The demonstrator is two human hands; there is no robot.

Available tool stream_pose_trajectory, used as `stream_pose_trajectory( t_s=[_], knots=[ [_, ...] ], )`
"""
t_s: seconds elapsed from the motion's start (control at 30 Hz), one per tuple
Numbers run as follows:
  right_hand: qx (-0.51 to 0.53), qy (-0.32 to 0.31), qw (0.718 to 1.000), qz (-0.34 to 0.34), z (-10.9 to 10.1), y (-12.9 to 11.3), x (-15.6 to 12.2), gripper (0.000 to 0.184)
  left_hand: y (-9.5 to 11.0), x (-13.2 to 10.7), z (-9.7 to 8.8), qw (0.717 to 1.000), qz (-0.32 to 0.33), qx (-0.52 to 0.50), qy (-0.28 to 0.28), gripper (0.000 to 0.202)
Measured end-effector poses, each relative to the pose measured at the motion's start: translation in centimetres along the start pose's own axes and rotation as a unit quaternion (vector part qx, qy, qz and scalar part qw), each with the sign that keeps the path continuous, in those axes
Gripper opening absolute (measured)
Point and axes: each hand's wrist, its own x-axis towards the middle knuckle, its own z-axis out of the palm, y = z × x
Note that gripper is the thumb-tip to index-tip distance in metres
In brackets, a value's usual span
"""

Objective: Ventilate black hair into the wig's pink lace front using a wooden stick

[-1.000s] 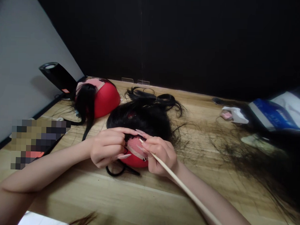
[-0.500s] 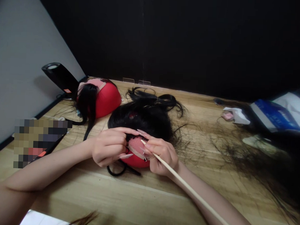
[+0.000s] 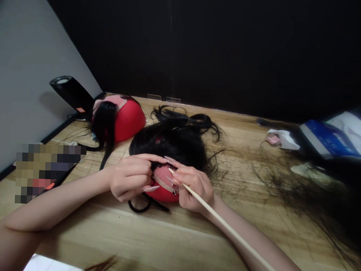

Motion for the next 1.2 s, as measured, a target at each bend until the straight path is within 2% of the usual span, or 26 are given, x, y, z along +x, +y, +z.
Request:
stream_pose_trajectory(
  t_s=[0.63,1.2],
  knots=[
    [-0.025,0.035,0.999,0.004,0.2,-0.5,0.5,0.017,0.2,0.3,-0.1,1.0,-0.003,0.02,-0.002,0.035],
    [-0.041,0.04,0.998,0.023,0.2,-0.8,1.1,0.017,0.1,0.3,0.0,1.0,0.002,0.022,-0.002,0.035]
  ],
)
